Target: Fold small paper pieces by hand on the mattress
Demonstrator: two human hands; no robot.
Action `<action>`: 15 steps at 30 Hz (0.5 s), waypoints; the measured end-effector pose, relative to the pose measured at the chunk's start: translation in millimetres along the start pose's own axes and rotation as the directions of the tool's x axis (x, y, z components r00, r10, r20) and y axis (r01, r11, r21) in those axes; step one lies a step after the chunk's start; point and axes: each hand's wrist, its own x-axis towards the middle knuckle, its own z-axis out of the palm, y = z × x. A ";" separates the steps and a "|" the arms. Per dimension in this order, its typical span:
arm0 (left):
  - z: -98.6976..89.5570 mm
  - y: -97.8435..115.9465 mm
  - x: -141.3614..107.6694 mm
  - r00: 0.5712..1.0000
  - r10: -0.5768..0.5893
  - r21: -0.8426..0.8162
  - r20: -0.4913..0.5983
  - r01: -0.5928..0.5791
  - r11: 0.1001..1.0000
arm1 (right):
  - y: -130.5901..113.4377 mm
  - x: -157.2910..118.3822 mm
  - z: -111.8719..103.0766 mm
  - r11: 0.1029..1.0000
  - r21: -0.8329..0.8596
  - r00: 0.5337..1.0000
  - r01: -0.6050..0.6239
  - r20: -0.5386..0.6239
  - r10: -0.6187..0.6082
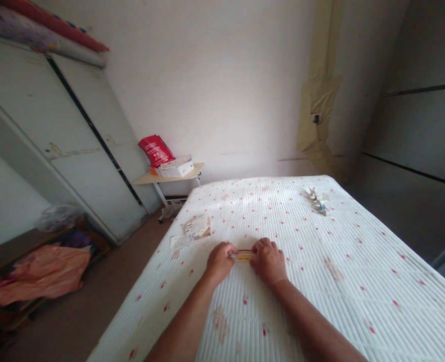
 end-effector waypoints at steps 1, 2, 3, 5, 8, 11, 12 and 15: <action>-0.4 -1.6 0.2 1.000 0.001 -0.002 -0.002 -0.001 1.000 | -0.3 0.1 -0.2 1.000 0.003 1.000 0.000 -0.001 0.000; -0.9 -2.8 0.1 1.000 0.002 -0.003 -0.006 -0.002 1.000 | -0.6 0.1 -0.5 1.000 0.004 1.000 -0.001 -0.003 0.001; -1.5 -3.4 -0.2 1.000 0.003 -0.005 -0.010 -0.003 1.000 | -0.9 0.0 -0.7 1.000 0.005 1.000 -0.003 -0.005 0.003; -2.3 -2.1 -1.8 0.999 -0.005 -0.020 -0.044 0.004 1.000 | -1.2 -0.2 -0.9 1.000 0.007 1.000 -0.005 -0.003 0.005; -2.0 5.1 -5.9 0.988 0.026 -0.074 -0.151 -0.037 0.997 | -0.9 -0.7 -0.1 1.000 0.004 1.000 0.004 -0.010 -0.004; -0.7 13.0 -9.1 0.983 0.094 -0.043 -0.161 -0.102 0.994 | 0.0 -0.8 1.8 1.000 -0.012 1.000 0.006 -0.017 -0.006; -0.5 14.8 -9.5 0.985 0.094 -0.017 -0.143 -0.098 0.995 | 0.3 -0.7 2.4 1.000 -0.017 1.000 0.006 -0.021 -0.006; -1.2 17.5 -9.1 0.993 0.067 0.036 -0.098 -0.064 0.997 | -0.2 -0.5 3.6 1.000 -0.024 0.999 0.009 -0.043 -0.010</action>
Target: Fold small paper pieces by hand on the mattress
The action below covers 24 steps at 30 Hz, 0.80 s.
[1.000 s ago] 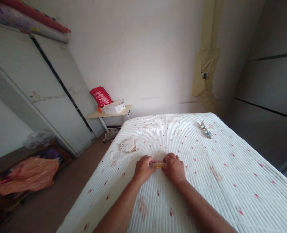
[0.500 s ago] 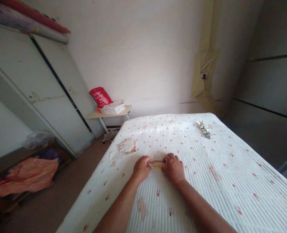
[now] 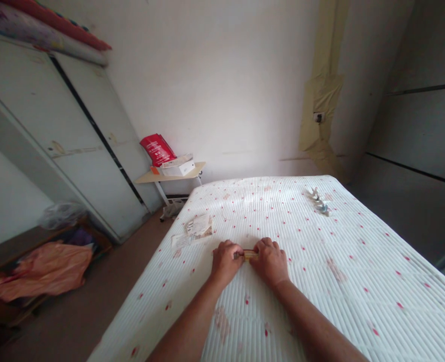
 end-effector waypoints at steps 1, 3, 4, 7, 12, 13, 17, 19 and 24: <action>-0.7 0.2 0.4 1.000 -0.008 0.005 0.009 0.008 1.000 | -0.6 -0.1 -0.1 1.000 -0.002 1.000 0.002 -0.007 -0.002; -2.2 0.3 0.8 1.000 -0.015 0.007 0.025 0.015 1.000 | -2.5 -0.6 -0.9 1.000 -0.012 1.000 0.002 -0.014 -0.003; -2.7 0.3 0.8 0.999 -0.017 0.007 0.030 0.017 1.000 | -3.7 -1.0 -1.5 1.000 -0.021 1.000 0.002 -0.018 -0.002; -2.5 -0.3 0.1 1.000 -0.005 0.004 0.025 0.005 1.000 | -6.4 -2.1 -2.9 0.999 -0.046 1.000 0.005 -0.025 -0.006; 1.1 -2.4 -0.5 1.000 0.009 -0.007 -0.016 -0.009 1.000 | -4.7 -0.9 -3.0 0.999 -0.033 1.000 -0.001 -0.017 0.000; 1.4 -2.7 -0.5 1.000 0.007 -0.009 -0.013 -0.007 1.000 | -3.3 -0.2 -3.0 1.000 -0.019 1.000 -0.006 -0.007 0.005; 1.0 -4.4 -0.9 1.000 -0.006 -0.019 0.019 0.006 1.000 | 4.0 3.7 -2.5 0.999 0.051 0.999 -0.019 0.027 0.018; 1.0 -5.7 -1.5 1.000 0.002 -0.034 0.012 -0.001 0.999 | 7.5 5.7 -1.6 0.997 0.077 0.999 -0.023 0.038 0.020; 1.2 -5.4 -2.7 1.000 0.018 -0.044 -0.007 -0.019 0.999 | 8.4 7.3 0.2 0.995 0.100 0.999 -0.014 0.036 0.011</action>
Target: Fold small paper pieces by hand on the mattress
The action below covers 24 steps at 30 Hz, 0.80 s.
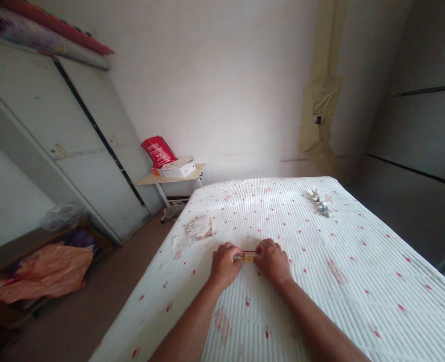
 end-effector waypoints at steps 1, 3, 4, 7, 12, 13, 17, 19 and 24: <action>-0.1 1.1 0.1 1.000 -0.006 0.002 -0.002 0.006 1.000 | -1.5 -0.6 0.2 1.000 -0.013 1.000 -0.002 -0.010 0.002; 0.0 3.5 0.7 1.000 -0.030 0.005 -0.007 0.030 1.000 | -5.1 -2.3 0.5 0.998 -0.057 0.999 -0.005 -0.040 0.002; 0.2 4.5 1.1 0.999 -0.042 0.005 -0.010 0.043 0.999 | -6.7 -3.3 0.6 0.997 -0.081 0.998 -0.002 -0.055 -0.003; 1.7 4.5 2.4 0.999 -0.049 -0.004 -0.013 0.049 0.999 | -7.6 -4.7 0.7 0.994 -0.106 0.998 0.017 -0.060 -0.023; 3.6 -2.8 2.0 1.000 -0.013 -0.032 -0.022 0.012 0.999 | 5.1 1.6 0.2 1.000 -0.009 1.000 0.028 -0.002 -0.028; 3.4 -4.2 1.6 1.000 -0.004 -0.036 -0.015 0.004 0.999 | 7.8 3.5 -0.1 0.999 0.013 0.999 0.035 0.013 -0.036; 2.3 -6.5 0.6 1.000 0.021 -0.046 0.003 -0.021 0.999 | 10.1 6.9 -1.6 0.999 0.033 0.999 0.036 0.039 -0.038; 2.2 -5.2 0.6 1.000 0.016 -0.040 -0.003 -0.016 0.999 | 4.8 5.0 -1.8 1.000 0.001 0.999 0.020 0.028 -0.020; 1.6 0.1 1.0 0.999 0.014 0.004 -0.029 -0.014 1.000 | -10.5 -2.4 0.8 0.984 -0.179 0.996 -0.001 -0.084 -0.014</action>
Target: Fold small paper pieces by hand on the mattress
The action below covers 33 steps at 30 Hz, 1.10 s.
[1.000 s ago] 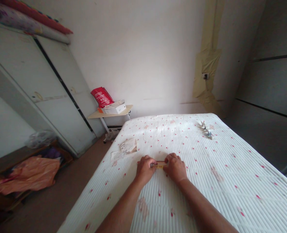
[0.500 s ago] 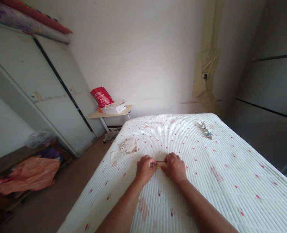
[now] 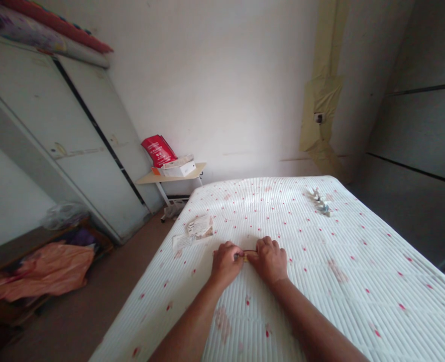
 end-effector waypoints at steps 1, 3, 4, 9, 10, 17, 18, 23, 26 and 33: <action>-0.4 0.5 0.0 1.000 0.001 0.006 0.003 -0.001 1.000 | -0.6 -0.4 0.3 1.000 -0.022 1.000 0.007 -0.007 -0.007; -1.1 0.6 -0.3 1.000 -0.003 0.010 0.018 0.003 1.000 | 1.2 0.2 0.8 1.000 -0.024 1.000 0.019 0.019 -0.018; -1.2 0.2 -0.6 1.000 -0.007 0.010 0.025 0.007 1.000 | 3.2 0.9 0.9 1.000 -0.012 0.999 0.020 0.039 -0.020; 1.0 -1.2 -3.7 1.000 0.008 0.008 0.000 -0.008 1.000 | 11.5 1.0 1.5 0.998 0.003 0.997 0.059 0.050 -0.060; 1.7 -0.7 -4.5 1.000 0.010 0.015 -0.010 -0.009 1.000 | 11.8 0.0 1.7 0.997 -0.002 0.996 0.076 0.053 -0.076; 1.8 6.0 -8.1 1.000 -0.004 0.096 -0.002 0.004 0.995 | 10.4 -6.3 3.1 0.989 -0.018 0.988 0.150 0.049 -0.149; 1.3 6.3 -8.2 1.000 -0.002 0.094 0.002 0.002 0.996 | 10.4 -6.4 2.9 0.988 -0.013 0.987 0.152 0.045 -0.152; 0.8 4.8 -8.4 1.000 0.019 0.051 -0.012 -0.019 0.999 | 10.4 -7.5 -0.2 0.984 0.035 0.984 0.173 0.027 -0.174; 1.8 4.1 -8.1 0.999 0.021 0.029 -0.026 -0.020 0.999 | 11.6 -8.0 0.3 0.978 0.080 0.981 0.192 0.002 -0.192; 3.0 4.3 -8.3 0.995 0.075 -0.054 -0.071 -0.079 0.995 | 19.0 -4.6 10.6 0.893 0.295 0.940 0.339 -0.140 -0.311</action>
